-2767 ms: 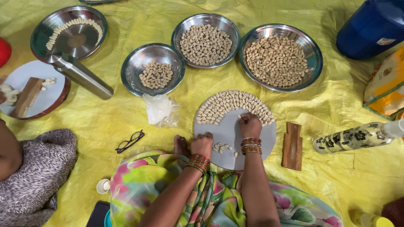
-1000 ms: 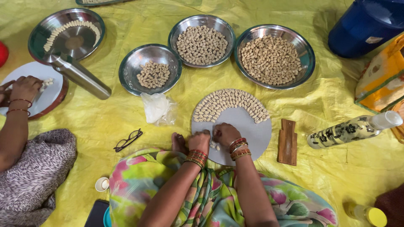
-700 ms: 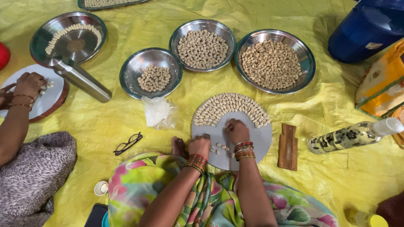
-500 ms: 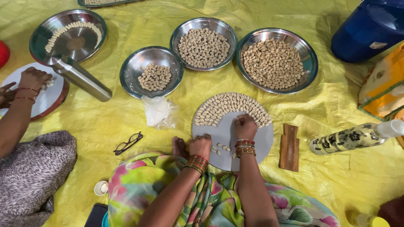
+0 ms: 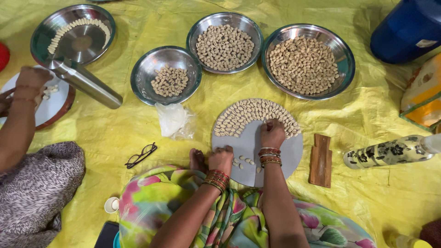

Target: The person sits on a yellow tarp and arranges peanuts into a curved pattern on a grey circular board. They pick up peanuts from a small pile and place them one by one to form a semi-circle.

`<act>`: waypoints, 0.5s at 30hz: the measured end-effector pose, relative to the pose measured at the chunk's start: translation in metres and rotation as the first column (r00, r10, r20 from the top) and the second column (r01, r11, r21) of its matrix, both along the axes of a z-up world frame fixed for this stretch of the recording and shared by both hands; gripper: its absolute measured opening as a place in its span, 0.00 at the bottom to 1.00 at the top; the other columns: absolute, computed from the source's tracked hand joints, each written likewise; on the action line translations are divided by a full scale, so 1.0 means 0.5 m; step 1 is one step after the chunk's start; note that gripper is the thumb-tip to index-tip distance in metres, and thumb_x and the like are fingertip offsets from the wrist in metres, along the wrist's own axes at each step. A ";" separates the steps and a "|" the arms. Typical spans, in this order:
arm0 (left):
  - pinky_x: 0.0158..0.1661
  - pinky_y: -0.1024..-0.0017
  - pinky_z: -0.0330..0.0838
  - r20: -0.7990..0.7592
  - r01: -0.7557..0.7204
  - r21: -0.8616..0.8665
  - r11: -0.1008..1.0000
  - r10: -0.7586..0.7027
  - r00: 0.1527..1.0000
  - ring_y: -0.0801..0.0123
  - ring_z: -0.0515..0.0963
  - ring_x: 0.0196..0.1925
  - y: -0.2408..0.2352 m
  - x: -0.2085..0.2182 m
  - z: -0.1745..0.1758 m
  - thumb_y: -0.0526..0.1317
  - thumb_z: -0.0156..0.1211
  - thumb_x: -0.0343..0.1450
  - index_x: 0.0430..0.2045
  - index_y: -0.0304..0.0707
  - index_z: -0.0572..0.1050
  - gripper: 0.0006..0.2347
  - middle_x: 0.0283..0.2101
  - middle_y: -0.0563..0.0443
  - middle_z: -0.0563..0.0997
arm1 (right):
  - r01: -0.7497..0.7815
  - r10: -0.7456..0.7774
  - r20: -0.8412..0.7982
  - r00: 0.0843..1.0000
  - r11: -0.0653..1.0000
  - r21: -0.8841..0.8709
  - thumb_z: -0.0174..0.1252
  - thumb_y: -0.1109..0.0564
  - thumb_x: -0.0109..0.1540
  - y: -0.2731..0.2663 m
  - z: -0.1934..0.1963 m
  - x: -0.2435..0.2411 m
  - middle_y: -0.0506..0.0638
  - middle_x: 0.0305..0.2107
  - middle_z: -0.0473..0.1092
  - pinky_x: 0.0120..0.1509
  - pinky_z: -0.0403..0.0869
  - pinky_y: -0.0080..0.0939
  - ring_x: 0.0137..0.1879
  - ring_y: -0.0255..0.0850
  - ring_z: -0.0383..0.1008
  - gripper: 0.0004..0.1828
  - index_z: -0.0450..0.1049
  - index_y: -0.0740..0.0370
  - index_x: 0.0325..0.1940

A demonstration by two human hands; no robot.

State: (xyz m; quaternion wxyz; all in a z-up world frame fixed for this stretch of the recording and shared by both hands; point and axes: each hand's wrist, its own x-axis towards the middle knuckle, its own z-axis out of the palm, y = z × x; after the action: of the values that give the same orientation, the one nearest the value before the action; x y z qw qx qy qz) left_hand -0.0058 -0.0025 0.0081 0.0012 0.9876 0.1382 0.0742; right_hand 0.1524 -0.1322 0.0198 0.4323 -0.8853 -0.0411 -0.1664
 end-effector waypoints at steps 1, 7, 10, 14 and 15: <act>0.35 0.58 0.80 -0.013 -0.003 -0.014 1.000 0.003 1.000 0.55 0.86 0.33 0.000 0.000 0.002 0.33 0.58 0.66 0.41 0.31 0.78 0.11 0.29 0.37 0.84 | 0.003 -0.003 0.003 1.000 1.000 -0.001 0.67 0.63 0.56 0.001 0.000 0.000 0.57 0.34 0.75 0.43 0.79 0.46 0.35 0.48 0.80 0.07 0.78 0.63 0.37; 0.30 0.61 0.81 -0.046 -0.005 -0.062 0.998 0.002 0.999 0.54 0.86 0.31 0.001 -0.001 0.005 0.33 0.57 0.67 0.43 0.29 0.78 0.12 0.29 0.36 0.84 | -0.007 0.007 -0.001 1.000 1.000 0.017 0.68 0.64 0.56 0.000 0.002 0.002 0.55 0.34 0.75 0.43 0.79 0.46 0.35 0.47 0.79 0.08 0.77 0.63 0.38; 0.29 0.63 0.80 -0.035 -0.002 -0.054 0.999 0.000 0.999 0.55 0.86 0.30 0.002 0.000 0.001 0.32 0.57 0.68 0.42 0.29 0.78 0.11 0.29 0.36 0.84 | -0.030 0.032 -0.027 0.999 0.997 0.067 0.68 0.64 0.56 0.001 0.005 0.001 0.55 0.34 0.75 0.44 0.79 0.44 0.35 0.45 0.79 0.10 0.77 0.63 0.40; 0.28 0.63 0.80 -0.008 0.002 -0.023 1.000 -0.003 1.000 0.55 0.86 0.29 0.003 -0.001 -0.008 0.32 0.57 0.68 0.41 0.30 0.79 0.11 0.29 0.36 0.84 | -0.034 0.037 -0.031 0.999 0.997 0.073 0.69 0.65 0.55 0.002 0.009 0.000 0.54 0.34 0.75 0.44 0.79 0.43 0.35 0.44 0.79 0.12 0.76 0.63 0.41; 0.29 0.63 0.80 0.001 0.003 -0.015 1.000 -0.003 1.000 0.55 0.86 0.29 0.003 -0.001 -0.009 0.33 0.57 0.67 0.41 0.30 0.79 0.11 0.28 0.36 0.84 | -0.037 0.039 -0.023 0.999 0.996 0.077 0.69 0.66 0.55 0.002 0.009 -0.001 0.55 0.34 0.75 0.44 0.79 0.43 0.36 0.44 0.79 0.12 0.76 0.63 0.41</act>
State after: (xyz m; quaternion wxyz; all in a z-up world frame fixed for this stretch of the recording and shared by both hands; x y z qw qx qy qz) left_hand -0.0061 -0.0011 0.0034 0.0090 0.9877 0.1373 0.0737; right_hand 0.1521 -0.1313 0.0243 0.4696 -0.8690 -0.0463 -0.1488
